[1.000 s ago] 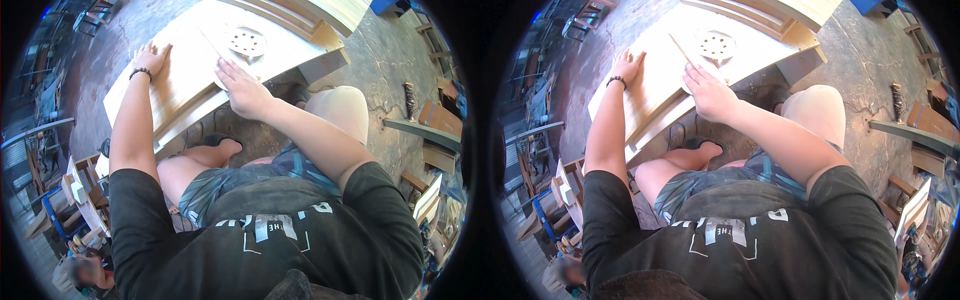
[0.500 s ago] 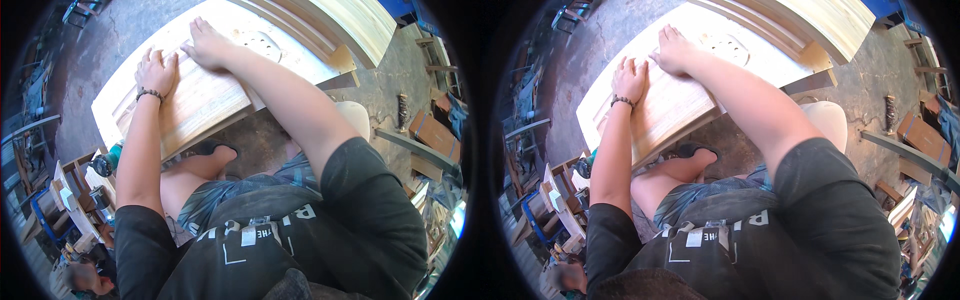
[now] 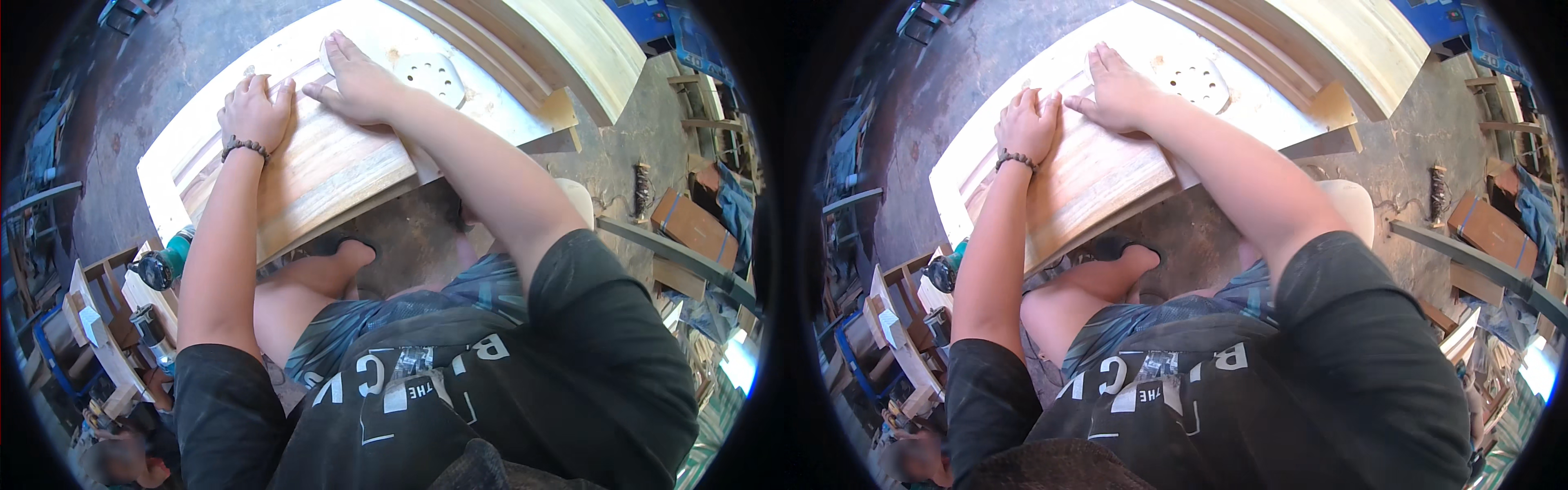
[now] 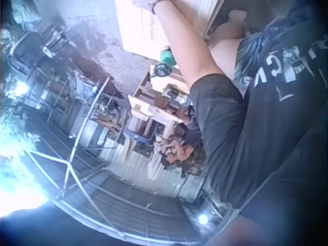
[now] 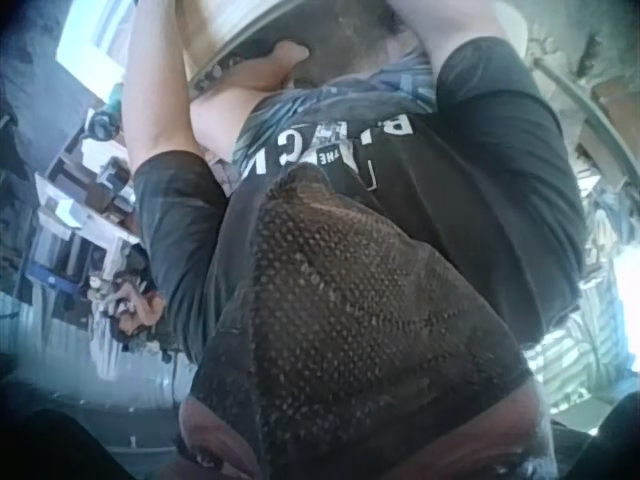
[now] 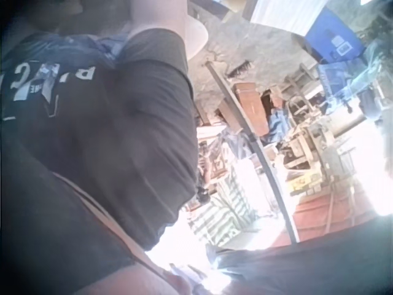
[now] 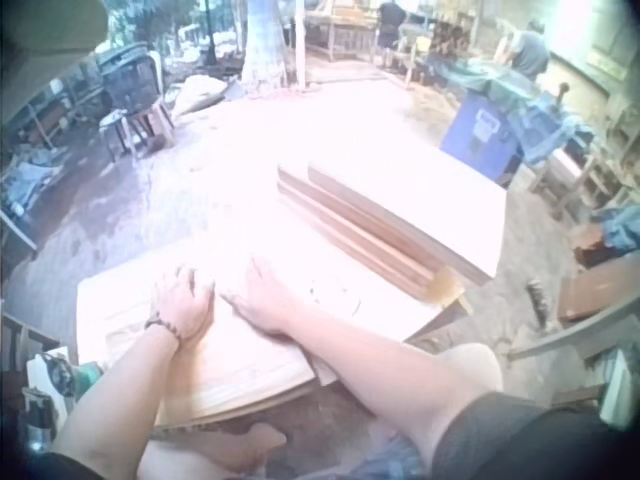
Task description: Use a router to shape the edges of a wooden board.
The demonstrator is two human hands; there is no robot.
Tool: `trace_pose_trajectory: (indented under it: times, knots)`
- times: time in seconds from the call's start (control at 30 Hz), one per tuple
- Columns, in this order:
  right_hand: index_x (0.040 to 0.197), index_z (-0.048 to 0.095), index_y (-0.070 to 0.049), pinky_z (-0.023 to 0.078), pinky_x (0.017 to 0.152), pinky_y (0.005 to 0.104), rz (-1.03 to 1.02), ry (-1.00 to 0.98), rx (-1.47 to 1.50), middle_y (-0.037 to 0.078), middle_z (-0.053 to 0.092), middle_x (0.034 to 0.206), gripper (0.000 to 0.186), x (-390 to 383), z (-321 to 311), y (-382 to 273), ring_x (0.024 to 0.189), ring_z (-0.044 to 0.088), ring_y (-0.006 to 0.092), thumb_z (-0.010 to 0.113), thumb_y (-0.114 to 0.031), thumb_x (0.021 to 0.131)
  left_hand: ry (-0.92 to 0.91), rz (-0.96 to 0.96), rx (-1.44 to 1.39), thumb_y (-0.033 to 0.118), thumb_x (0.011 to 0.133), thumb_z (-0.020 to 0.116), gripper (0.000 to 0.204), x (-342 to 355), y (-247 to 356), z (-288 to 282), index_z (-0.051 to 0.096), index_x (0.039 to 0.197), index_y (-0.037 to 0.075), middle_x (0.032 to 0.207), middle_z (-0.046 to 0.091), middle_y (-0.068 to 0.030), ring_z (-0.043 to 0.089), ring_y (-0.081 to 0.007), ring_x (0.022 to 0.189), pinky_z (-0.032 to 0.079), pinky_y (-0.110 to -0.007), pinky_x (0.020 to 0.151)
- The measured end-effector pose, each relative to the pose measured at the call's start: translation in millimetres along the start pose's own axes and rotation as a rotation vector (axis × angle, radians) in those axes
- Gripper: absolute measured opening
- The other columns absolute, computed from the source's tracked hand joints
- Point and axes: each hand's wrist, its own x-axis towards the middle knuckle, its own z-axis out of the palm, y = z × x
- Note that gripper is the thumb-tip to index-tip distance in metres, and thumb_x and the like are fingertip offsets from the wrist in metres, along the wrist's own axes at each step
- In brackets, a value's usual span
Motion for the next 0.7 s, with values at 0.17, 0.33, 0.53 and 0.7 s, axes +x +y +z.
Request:
trace_pose_trajectory:
  times: [0.17,0.33,0.53,0.7]
  knots:
    - [0.165,0.023,0.018,0.02,0.137,0.0469,0.026,-0.121,-0.099,0.038,0.018,0.175,0.102,-52,-6,-3,0.166,0.02,0.0463,0.056,-0.061,0.108,-0.099,-0.039,0.002,0.065,0.105,0.051,0.067,4,4,-8,0.068,0.147,0.014,0.158,0.061,-0.0126,0.054,-0.0337,0.148,0.039,-0.053,0.121]
    - [0.165,0.026,0.017,0.021,0.137,0.0456,0.035,-0.028,-0.021,0.037,0.023,0.175,0.102,-11,-9,-6,0.166,0.021,0.0454,0.054,-0.063,0.109,-0.077,-0.025,0.012,0.064,0.106,0.05,0.065,3,4,-5,0.067,0.147,0.015,0.156,0.063,-0.0123,0.054,-0.0335,0.147,0.039,-0.053,0.122]
    - [0.167,0.026,0.013,0.023,0.136,0.0457,0.053,-0.047,-0.09,0.034,0.023,0.176,0.101,-34,-2,1,0.167,0.021,0.0434,0.057,-0.062,0.108,-0.083,-0.031,0.012,0.066,0.106,0.05,0.068,5,3,-5,0.067,0.148,0.015,0.158,0.061,-0.0118,0.053,-0.0329,0.148,0.039,-0.053,0.122]
    - [0.167,0.025,0.015,0.02,0.137,0.0446,0.011,-0.053,-0.078,0.036,0.019,0.176,0.106,-23,4,9,0.167,0.018,0.0445,0.055,-0.067,0.107,-0.055,-0.023,0.012,0.064,0.106,0.051,0.067,1,6,-6,0.067,0.147,0.013,0.151,0.066,-0.0122,0.056,-0.0355,0.145,0.04,-0.054,0.12]
